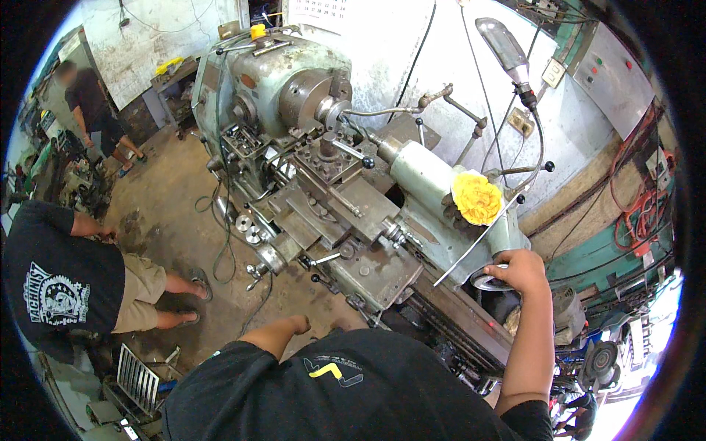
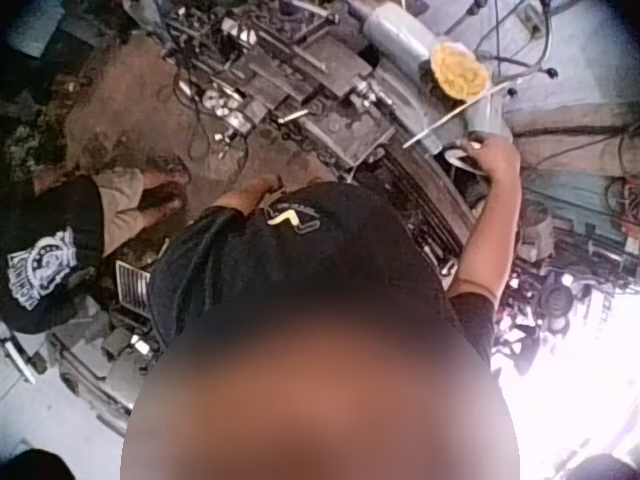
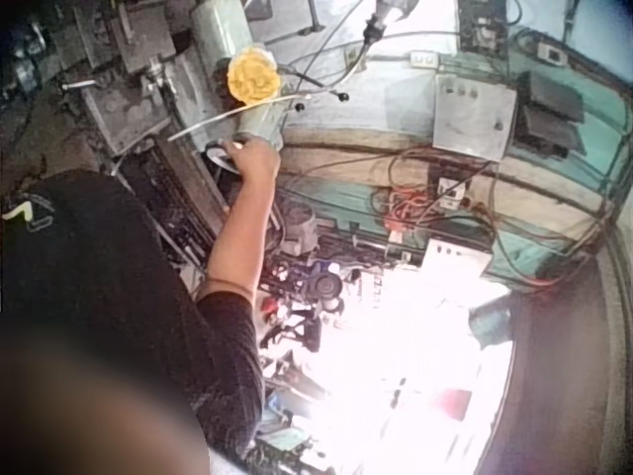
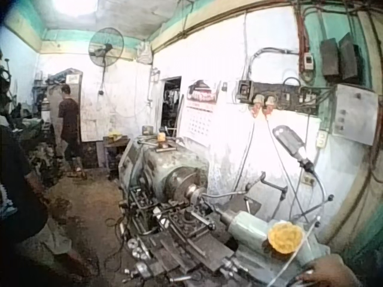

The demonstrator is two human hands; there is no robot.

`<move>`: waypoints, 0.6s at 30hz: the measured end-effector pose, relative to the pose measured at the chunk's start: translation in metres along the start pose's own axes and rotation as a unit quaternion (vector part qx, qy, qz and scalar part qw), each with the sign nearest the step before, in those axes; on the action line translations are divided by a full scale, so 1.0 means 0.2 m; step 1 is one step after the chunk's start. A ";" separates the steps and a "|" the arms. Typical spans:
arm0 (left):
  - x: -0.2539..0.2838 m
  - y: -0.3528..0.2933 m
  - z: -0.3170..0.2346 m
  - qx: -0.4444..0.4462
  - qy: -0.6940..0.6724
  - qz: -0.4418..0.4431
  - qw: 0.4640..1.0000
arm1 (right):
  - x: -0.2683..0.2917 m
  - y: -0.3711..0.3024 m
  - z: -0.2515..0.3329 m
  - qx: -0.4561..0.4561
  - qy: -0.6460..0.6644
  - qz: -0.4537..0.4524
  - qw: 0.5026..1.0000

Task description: The person operates a metal lathe, using both hands to turn the handwheel and adjust the tool post while a metal workpiece rotates in the chuck. The person repeatedly advances and retracts the cutting tool along the workpiece.

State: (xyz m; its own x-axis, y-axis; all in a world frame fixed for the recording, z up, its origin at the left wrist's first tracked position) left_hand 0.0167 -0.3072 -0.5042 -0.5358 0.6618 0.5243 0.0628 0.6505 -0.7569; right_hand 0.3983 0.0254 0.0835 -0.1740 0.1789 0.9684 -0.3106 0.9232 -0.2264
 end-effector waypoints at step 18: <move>-0.14 0.11 0.10 -0.077 0.123 0.044 0.989 | -0.18 0.10 0.19 -0.054 -0.207 0.027 0.977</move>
State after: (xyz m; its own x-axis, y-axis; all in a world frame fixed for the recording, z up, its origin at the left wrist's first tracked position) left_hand 0.0169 -0.3185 -0.5437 -0.3034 0.7762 0.5528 0.2365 0.6233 -0.7454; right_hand 0.3626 0.0235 0.0396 -0.5563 0.0954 0.8255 -0.1948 0.9507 -0.2412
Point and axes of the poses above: each hand's wrist, its own y-axis towards the middle knuckle, its own x-axis out of the back of the hand, z = x × y, the point moved 6 cm from there along y, towards the middle knuckle, and after that the axes turned 2 degrees about -x, right-handed, at the moved point
